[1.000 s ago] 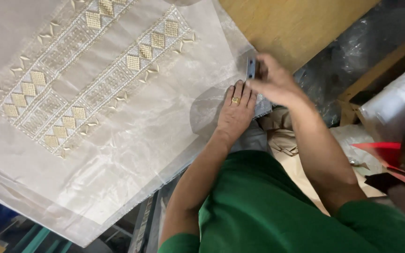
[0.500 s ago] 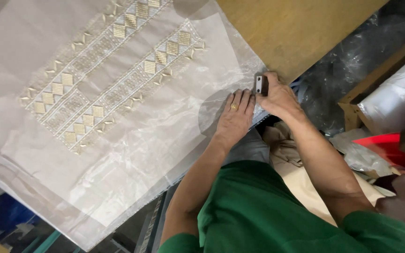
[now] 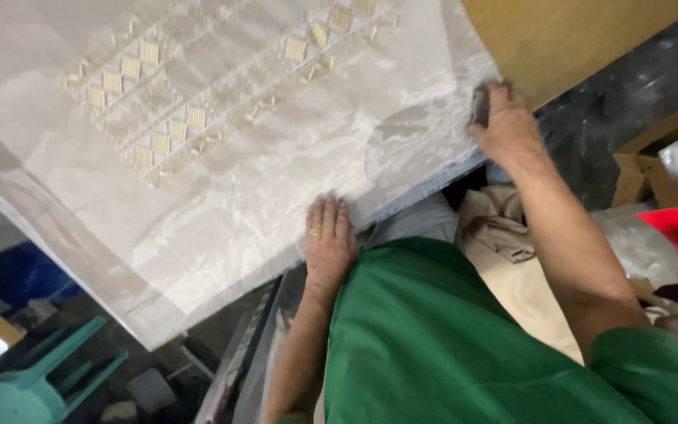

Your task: The person smooths a large piece of white fabric with gold embroidery on a table, securing it with padlocks. They then use a yellow measuring tape to measure the fabric's dimensions.

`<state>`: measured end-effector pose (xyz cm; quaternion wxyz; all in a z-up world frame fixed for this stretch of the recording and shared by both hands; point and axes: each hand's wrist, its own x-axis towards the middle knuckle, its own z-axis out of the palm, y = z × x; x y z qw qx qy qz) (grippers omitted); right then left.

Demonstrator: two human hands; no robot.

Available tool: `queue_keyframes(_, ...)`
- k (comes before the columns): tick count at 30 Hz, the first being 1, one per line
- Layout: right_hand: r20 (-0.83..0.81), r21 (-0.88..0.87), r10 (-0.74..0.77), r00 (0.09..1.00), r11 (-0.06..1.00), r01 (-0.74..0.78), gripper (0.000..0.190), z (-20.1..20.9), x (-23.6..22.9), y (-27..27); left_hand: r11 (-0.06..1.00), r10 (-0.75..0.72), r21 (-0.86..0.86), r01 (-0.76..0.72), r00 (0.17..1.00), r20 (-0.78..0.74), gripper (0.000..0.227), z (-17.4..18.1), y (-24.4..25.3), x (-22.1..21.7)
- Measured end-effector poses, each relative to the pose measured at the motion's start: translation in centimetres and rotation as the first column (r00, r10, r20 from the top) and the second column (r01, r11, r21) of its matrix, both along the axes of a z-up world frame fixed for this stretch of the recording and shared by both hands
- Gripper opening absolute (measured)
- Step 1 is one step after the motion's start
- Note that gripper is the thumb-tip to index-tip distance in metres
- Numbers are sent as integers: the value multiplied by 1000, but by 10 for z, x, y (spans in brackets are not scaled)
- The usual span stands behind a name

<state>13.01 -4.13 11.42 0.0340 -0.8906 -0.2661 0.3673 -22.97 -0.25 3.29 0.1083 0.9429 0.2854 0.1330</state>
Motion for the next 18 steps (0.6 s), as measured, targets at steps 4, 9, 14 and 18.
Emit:
queue_keyframes(4,230,70,154,961,982,-174,84,-21,-3,-29,982,184,-18,-187,975,-122,48,10,-11,-58)
queue_keyframes(9,485,166,414,770,821,-546,56,-28,-75,-44,936,328,-42,-350,910,-254,53,23,-23,-106)
queue_keyframes(14,315,255,477,821,790,-557,73,-48,-122,-29,900,423,10,-436,868,-259,57,18,-27,-132)
queue_keyframes(18,210,117,513,832,832,-543,86,-53,-127,-25,867,479,20,-498,820,-313,59,6,-31,-152)
